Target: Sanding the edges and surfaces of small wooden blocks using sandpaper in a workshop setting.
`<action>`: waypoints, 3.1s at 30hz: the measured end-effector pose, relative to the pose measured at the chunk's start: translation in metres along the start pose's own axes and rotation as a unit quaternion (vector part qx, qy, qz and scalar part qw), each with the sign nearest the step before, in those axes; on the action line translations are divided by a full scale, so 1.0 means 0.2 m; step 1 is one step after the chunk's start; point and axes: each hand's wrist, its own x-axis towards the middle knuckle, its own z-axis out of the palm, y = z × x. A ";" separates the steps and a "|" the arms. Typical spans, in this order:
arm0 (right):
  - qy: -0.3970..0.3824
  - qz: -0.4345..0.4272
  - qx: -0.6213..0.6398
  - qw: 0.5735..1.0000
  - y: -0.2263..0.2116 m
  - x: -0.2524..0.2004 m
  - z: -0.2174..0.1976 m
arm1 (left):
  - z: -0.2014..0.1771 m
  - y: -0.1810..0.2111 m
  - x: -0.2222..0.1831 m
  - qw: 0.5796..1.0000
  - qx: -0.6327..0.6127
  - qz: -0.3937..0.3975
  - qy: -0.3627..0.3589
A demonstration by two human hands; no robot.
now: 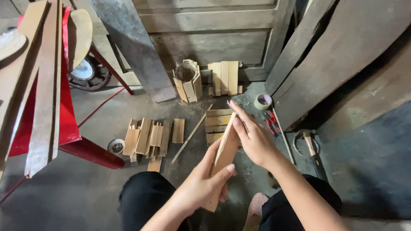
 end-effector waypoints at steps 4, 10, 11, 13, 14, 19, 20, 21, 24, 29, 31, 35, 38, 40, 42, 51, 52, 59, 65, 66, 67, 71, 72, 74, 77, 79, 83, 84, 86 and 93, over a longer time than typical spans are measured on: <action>0.020 -0.012 0.050 0.998 0.09 0.12 0.06 | -0.07 0.02 0.17 1.000 0.017 0.008 -0.012; 0.090 0.005 0.052 0.995 0.21 0.25 0.09 | -0.22 -0.05 0.48 0.991 0.082 0.098 -0.036; 0.093 0.019 0.047 0.994 0.24 0.25 0.10 | -0.24 -0.09 0.53 0.991 0.067 0.102 -0.063; 0.091 0.033 0.043 0.994 0.25 0.26 0.14 | -0.26 -0.13 0.57 0.989 0.088 0.105 -0.062; 0.093 0.044 0.038 0.994 0.25 0.26 0.16 | -0.27 -0.14 0.59 0.986 0.111 0.112 -0.062; 0.123 0.016 0.034 0.992 0.45 0.39 0.22 | -0.24 -0.17 0.67 0.988 0.080 0.112 -0.065; 0.136 0.009 0.040 0.990 0.49 0.40 0.23 | -0.23 -0.17 0.67 0.990 0.069 0.101 -0.069; 0.135 0.009 0.039 0.990 0.48 0.40 0.23 | -0.23 -0.17 0.68 0.990 0.067 0.101 -0.069; 0.135 0.014 0.027 0.990 0.46 0.39 0.25 | -0.23 -0.18 0.69 0.993 0.033 0.094 -0.058; 0.149 0.010 0.021 0.989 0.54 0.44 0.28 | -0.22 -0.21 0.69 0.995 0.036 0.080 -0.052; 0.146 0.014 0.018 0.989 0.50 0.42 0.30 | -0.22 -0.19 0.69 0.996 0.035 0.072 -0.042; 0.128 0.018 0.038 0.991 0.46 0.39 0.33 | -0.24 -0.21 0.69 0.996 0.031 0.069 -0.038; 0.135 0.043 0.039 0.989 0.52 0.41 0.31 | -0.22 -0.21 0.68 0.996 0.031 0.061 -0.050; 0.127 0.051 0.042 0.990 0.44 0.38 0.31 | -0.22 -0.23 0.68 0.997 0.022 0.062 -0.049; 0.118 0.056 0.049 0.990 0.41 0.36 0.31 | -0.22 -0.24 0.68 0.997 0.015 0.064 -0.045; 0.118 0.034 0.027 0.992 0.42 0.35 0.33 | -0.24 -0.24 0.68 0.995 0.015 0.086 -0.049; 0.112 0.028 0.030 0.993 0.43 0.36 0.32 | -0.24 -0.24 0.68 0.995 0.024 0.088 -0.048; 0.102 0.029 0.011 0.994 0.44 0.34 0.32 | -0.24 -0.26 0.68 0.995 0.035 0.078 -0.052; 0.104 0.048 0.036 0.993 0.45 0.36 0.33 | -0.25 -0.29 0.70 0.996 0.037 0.073 -0.047; 0.105 0.047 0.036 0.993 0.44 0.35 0.34 | -0.25 -0.28 0.69 0.995 0.037 0.075 -0.046; 0.102 0.044 0.028 0.993 0.43 0.33 0.34 | -0.26 -0.27 0.68 0.995 0.041 0.072 -0.049; 0.099 0.051 0.062 0.992 0.45 0.37 0.32 | -0.27 -0.29 0.68 0.995 0.057 0.058 -0.063; 0.094 0.050 0.063 0.992 0.46 0.35 0.33 | -0.27 -0.29 0.67 0.995 0.055 0.057 -0.058; 0.108 0.024 0.028 0.993 0.48 0.34 0.34 | -0.28 -0.28 0.67 0.995 0.055 0.068 -0.057; 0.085 0.036 0.021 0.996 0.47 0.28 0.39 | -0.30 -0.29 0.67 0.995 0.047 0.070 -0.048; 0.080 0.046 0.035 0.995 0.44 0.31 0.35 | -0.30 -0.33 0.68 0.995 0.047 0.069 -0.051; 0.093 0.066 0.042 0.993 0.47 0.33 0.32 | -0.29 -0.36 0.70 0.992 0.048 0.083 -0.080; 0.093 0.066 0.042 0.993 0.46 0.31 0.34 | -0.29 -0.34 0.69 0.992 0.048 0.084 -0.080; 0.078 0.056 0.030 0.995 0.46 0.26 0.37 | -0.30 -0.31 0.67 0.994 0.044 0.072 -0.067; 0.090 0.079 0.015 0.993 0.48 0.29 0.35 | -0.28 -0.31 0.65 0.992 0.054 0.073 -0.083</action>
